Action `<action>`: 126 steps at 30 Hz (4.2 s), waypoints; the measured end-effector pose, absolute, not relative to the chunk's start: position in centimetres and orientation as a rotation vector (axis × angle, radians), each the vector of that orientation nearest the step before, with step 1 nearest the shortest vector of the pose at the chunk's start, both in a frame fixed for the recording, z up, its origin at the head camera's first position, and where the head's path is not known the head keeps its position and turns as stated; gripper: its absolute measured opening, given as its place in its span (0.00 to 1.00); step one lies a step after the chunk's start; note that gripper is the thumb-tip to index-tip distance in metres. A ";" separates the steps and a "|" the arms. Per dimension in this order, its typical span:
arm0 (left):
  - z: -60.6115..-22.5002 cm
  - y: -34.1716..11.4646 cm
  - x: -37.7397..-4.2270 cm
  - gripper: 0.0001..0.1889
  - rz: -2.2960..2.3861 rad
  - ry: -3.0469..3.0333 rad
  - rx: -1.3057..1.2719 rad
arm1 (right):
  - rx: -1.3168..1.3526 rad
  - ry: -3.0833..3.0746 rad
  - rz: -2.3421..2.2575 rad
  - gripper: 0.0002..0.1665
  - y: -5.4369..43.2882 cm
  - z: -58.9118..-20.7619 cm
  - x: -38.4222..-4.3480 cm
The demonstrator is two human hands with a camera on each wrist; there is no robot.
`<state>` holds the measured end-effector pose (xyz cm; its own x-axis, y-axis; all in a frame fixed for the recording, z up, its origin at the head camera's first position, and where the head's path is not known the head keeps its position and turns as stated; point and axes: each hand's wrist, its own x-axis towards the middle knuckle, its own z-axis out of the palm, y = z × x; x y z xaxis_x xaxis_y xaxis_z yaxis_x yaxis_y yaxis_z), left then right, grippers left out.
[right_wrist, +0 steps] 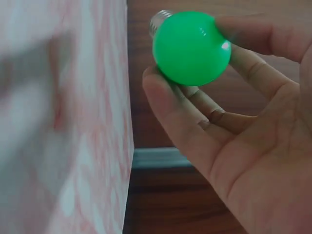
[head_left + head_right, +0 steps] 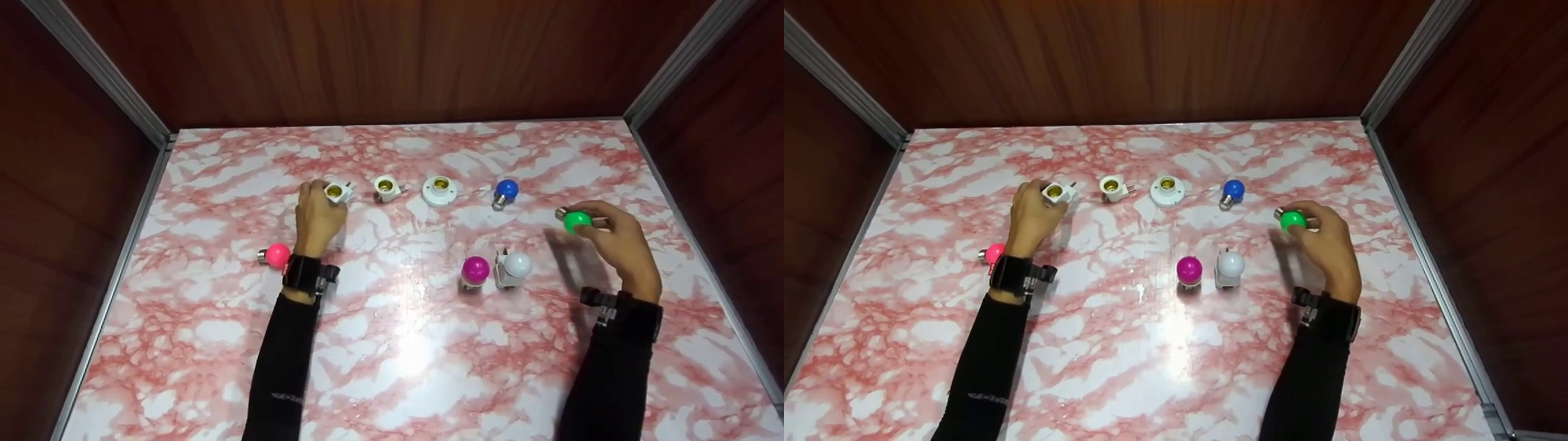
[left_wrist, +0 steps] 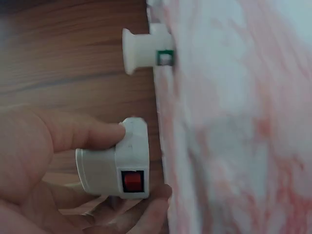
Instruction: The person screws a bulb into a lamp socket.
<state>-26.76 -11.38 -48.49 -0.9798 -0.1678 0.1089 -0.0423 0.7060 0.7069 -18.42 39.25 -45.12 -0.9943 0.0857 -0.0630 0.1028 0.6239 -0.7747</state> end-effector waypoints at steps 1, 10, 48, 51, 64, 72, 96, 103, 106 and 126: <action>-48.2 -11.2 -26.5 0.23 -1.139 -2.740 0.160 | 0.145 2.823 -1.353 0.24 38.9 -45.1 -18.5; -44.9 -9.2 -23.9 0.23 -1.293 -2.605 -0.001 | 0.002 2.840 -1.519 0.20 34.8 -44.1 -19.5; -40.8 -4.4 -17.7 0.26 -1.813 -2.072 -0.734 | -1.219 2.297 -2.292 0.21 22.1 -40.0 -17.1; -40.8 -4.3 -17.7 0.27 -1.817 -2.076 -0.748 | -1.251 2.335 -2.242 0.21 22.1 -40.1 -17.1; -40.8 -3.9 -17.4 0.29 -1.880 -2.092 -0.751 | -1.436 2.406 -2.109 0.22 21.8 -40.2 -17.4; -41.0 -3.9 -17.3 0.30 -1.890 -2.090 -0.735 | -1.420 2.353 -2.113 0.23 21.5 -40.4 -17.2; -41.1 -3.9 -17.3 0.30 -1.771 -2.069 -0.792 | -1.251 2.490 -2.024 0.27 21.2 -40.7 -17.3; -41.2 -4.0 -17.4 0.29 -1.691 -2.083 -0.806 | -1.178 2.517 -2.001 0.27 21.3 -40.8 -17.4; -41.2 -4.0 -17.4 0.29 -1.671 -2.078 -0.819 | -1.138 2.529 -1.988 0.27 21.3 -40.8 -17.4; -41.2 -4.2 -17.4 0.28 -1.723 -2.063 -0.812 | -1.098 2.531 -2.130 0.17 20.2 -40.9 -17.2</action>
